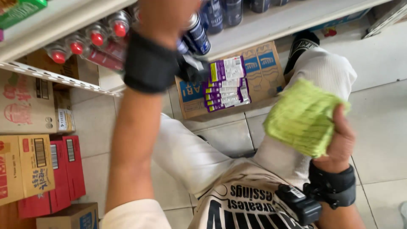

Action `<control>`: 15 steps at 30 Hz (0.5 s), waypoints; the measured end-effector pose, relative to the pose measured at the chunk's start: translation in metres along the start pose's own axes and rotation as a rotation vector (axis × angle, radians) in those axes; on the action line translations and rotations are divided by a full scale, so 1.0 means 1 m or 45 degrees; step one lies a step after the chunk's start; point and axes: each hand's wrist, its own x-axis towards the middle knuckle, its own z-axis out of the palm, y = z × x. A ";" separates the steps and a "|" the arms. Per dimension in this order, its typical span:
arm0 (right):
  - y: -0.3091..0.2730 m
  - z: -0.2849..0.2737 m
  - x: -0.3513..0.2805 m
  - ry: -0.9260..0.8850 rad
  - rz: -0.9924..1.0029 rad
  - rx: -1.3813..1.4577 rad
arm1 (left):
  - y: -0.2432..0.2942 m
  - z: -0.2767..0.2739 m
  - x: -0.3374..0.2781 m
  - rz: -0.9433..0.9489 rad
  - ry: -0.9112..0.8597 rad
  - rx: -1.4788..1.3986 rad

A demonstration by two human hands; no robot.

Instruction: The person is wiping individual packaged food items with a cloth and restocking them onto a shelf.

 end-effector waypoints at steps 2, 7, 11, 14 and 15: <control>-0.011 0.001 -0.009 -0.096 -0.244 -0.060 | 0.061 -0.032 0.010 -0.017 0.004 -0.163; -0.032 -0.013 -0.017 -0.114 -0.214 -0.008 | 0.002 0.113 -0.160 -0.369 -0.443 0.019; -0.038 -0.011 -0.023 -0.057 -0.249 0.060 | -0.005 0.151 -0.181 -0.446 -0.547 0.377; -0.037 -0.037 -0.027 -0.001 -0.354 0.066 | 0.027 0.136 -0.166 -0.645 -0.617 0.243; -0.037 -0.037 -0.027 0.015 -0.358 0.073 | 0.033 0.143 -0.178 -0.642 -0.634 0.237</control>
